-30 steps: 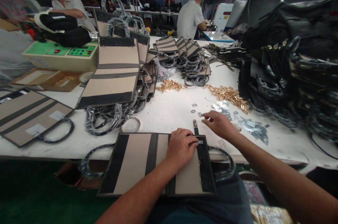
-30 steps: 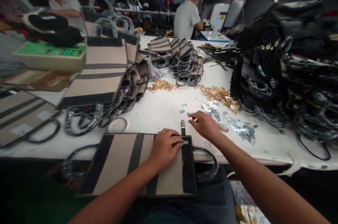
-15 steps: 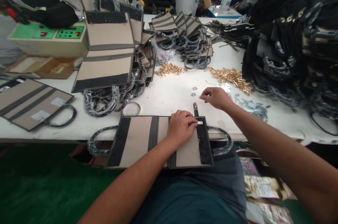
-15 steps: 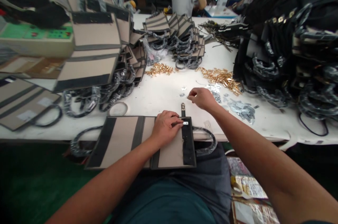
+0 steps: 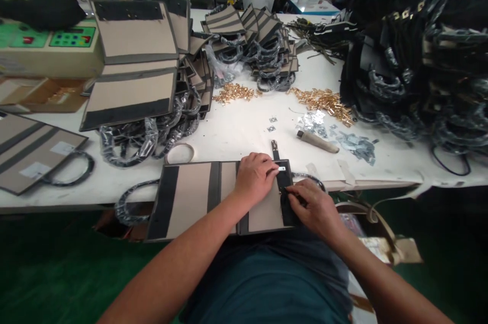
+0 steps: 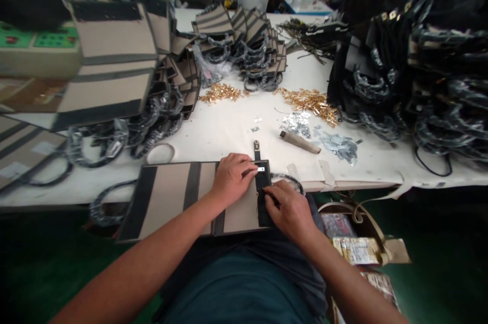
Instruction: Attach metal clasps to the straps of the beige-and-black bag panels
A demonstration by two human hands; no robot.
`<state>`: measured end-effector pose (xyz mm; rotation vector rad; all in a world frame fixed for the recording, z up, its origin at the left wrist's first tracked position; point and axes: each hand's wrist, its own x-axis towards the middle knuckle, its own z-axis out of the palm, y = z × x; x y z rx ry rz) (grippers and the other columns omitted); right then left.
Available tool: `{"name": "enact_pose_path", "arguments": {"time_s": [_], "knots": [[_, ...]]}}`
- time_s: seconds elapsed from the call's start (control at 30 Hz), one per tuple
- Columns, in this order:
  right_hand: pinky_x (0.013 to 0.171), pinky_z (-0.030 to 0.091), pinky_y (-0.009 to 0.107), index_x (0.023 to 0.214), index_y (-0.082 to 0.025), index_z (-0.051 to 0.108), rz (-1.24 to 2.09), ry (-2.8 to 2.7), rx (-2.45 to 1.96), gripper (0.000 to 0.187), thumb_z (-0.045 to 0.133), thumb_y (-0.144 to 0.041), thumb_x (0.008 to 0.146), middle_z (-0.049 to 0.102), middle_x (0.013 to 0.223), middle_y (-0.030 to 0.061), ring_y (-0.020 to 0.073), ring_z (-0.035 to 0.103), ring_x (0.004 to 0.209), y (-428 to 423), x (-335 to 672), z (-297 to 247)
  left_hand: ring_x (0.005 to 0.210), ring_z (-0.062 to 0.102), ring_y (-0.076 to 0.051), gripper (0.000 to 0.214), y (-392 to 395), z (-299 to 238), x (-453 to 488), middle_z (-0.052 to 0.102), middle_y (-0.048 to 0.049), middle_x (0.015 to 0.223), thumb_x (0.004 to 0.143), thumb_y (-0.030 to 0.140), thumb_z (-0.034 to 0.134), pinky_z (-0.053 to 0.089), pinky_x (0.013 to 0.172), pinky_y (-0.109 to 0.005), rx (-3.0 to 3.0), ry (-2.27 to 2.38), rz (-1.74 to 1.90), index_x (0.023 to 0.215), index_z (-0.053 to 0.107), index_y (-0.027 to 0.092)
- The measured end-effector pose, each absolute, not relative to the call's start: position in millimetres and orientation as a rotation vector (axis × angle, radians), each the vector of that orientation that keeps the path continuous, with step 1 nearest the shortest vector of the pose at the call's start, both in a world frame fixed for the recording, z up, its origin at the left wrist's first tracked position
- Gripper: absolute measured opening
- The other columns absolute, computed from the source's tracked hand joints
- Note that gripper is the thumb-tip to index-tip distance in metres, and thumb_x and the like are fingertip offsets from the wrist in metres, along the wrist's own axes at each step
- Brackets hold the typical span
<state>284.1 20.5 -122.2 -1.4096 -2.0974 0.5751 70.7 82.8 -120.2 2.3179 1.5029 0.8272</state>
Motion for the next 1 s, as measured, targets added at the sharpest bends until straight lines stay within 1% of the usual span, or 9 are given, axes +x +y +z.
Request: {"name": "enact_pose_path", "arguments": {"time_s": [0.07, 0.1, 0.2, 0.3, 0.47, 0.63, 0.73, 0.87, 1.0], "knots": [[0.08, 0.057, 0.035, 0.113, -0.025, 0.072, 0.51, -2.077, -1.444, 0.019, 0.061, -0.03, 0.098, 0.071, 0.104, 0.0073, 0.023, 0.07, 0.09, 16, 279, -127, 0.112, 0.059, -0.025, 0.009, 81, -119, 69, 0.072, -0.0014, 0.117, 0.096, 0.032, 0.07, 0.044, 0.095, -0.044, 2.356, 1.472, 0.795, 0.103, 0.075, 0.028], [0.081, 0.057, 0.036, 0.113, -0.025, 0.071, 0.489, -2.067, -1.462, 0.019, 0.063, -0.031, 0.097, 0.07, 0.104, 0.0073, 0.0234, 0.07, 0.09, 15, 277, -129, 0.113, 0.059, -0.025, 0.013, 81, -119, 68, 0.071, -0.0016, 0.119, 0.094, 0.034, 0.073, 0.044, 0.097, -0.045, 2.369, 1.458, 0.783, 0.105, 0.074, 0.028], [0.082, 0.056, 0.037, 0.106, -0.025, 0.071, 0.474, -2.006, -1.525, 0.014, 0.065, -0.032, 0.096, 0.07, 0.101, 0.0067, 0.0236, 0.069, 0.089, 12, 271, -131, 0.118, 0.057, -0.027, 0.034, 80, -118, 66, 0.069, -0.0027, 0.124, 0.083, 0.043, 0.084, 0.044, 0.1, -0.046, 2.382, 1.439, 0.747, 0.11, 0.071, 0.027], [0.08, 0.057, 0.036, 0.099, -0.024, 0.07, 0.494, -1.893, -1.538, 0.011, 0.064, -0.033, 0.096, 0.068, 0.098, 0.007, 0.0231, 0.068, 0.088, 11, 264, -134, 0.119, 0.057, -0.028, 0.043, 81, -118, 66, 0.068, -0.0033, 0.125, 0.078, 0.045, 0.089, 0.044, 0.101, -0.047, 2.383, 1.448, 0.711, 0.112, 0.069, 0.028], [0.079, 0.057, 0.035, 0.102, -0.023, 0.07, 0.447, -1.825, -1.509, 0.013, 0.061, -0.03, 0.096, 0.067, 0.097, 0.0068, 0.022, 0.068, 0.087, 8, 254, -139, 0.119, 0.057, -0.028, 0.044, 82, -118, 68, 0.068, -0.003, 0.123, 0.076, 0.046, 0.091, 0.043, 0.101, -0.047, 2.387, 1.456, 0.712, 0.11, 0.069, 0.028], [0.077, 0.057, 0.034, 0.098, -0.023, 0.07, 0.381, -1.79, -1.558, 0.012, 0.061, -0.03, 0.096, 0.067, 0.094, 0.0068, 0.022, 0.067, 0.085, 6, 252, -142, 0.117, 0.058, -0.027, 0.045, 81, -118, 69, 0.068, -0.0024, 0.12, 0.075, 0.045, 0.091, 0.044, 0.099, -0.047, 2.389, 1.475, 0.72, 0.11, 0.07, 0.028], [0.079, 0.057, 0.035, 0.101, -0.023, 0.071, 0.423, -1.755, -1.523, 0.013, 0.061, -0.028, 0.095, 0.067, 0.095, 0.0069, 0.0224, 0.067, 0.087, 5, 252, -142, 0.117, 0.058, -0.028, 0.044, 81, -118, 69, 0.069, -0.0029, 0.119, 0.076, 0.046, 0.091, 0.044, 0.1, -0.047, 2.396, 1.473, 0.711, 0.11, 0.07, 0.028], [0.079, 0.056, 0.036, 0.106, -0.022, 0.072, 0.525, -1.718, -1.541, 0.018, 0.062, -0.026, 0.092, 0.067, 0.097, 0.0071, 0.0232, 0.065, 0.088, 4, 251, -138, 0.118, 0.057, -0.028, 0.043, 82, -119, 69, 0.068, -0.0027, 0.119, 0.075, 0.045, 0.091, 0.044, 0.1, -0.047, 2.392, 1.48, 0.712, 0.11, 0.07, 0.029], [0.082, 0.054, 0.038, 0.104, -0.021, 0.073, 0.566, -1.657, -1.628, 0.019, 0.063, -0.026, 0.089, 0.067, 0.098, 0.0074, 0.0248, 0.064, 0.091, 6, 249, -136, 0.117, 0.057, -0.028, 0.043, 82, -120, 69, 0.068, -0.0024, 0.12, 0.075, 0.045, 0.091, 0.044, 0.099, -0.046, 2.384, 1.478, 0.722, 0.109, 0.07, 0.028]]}}
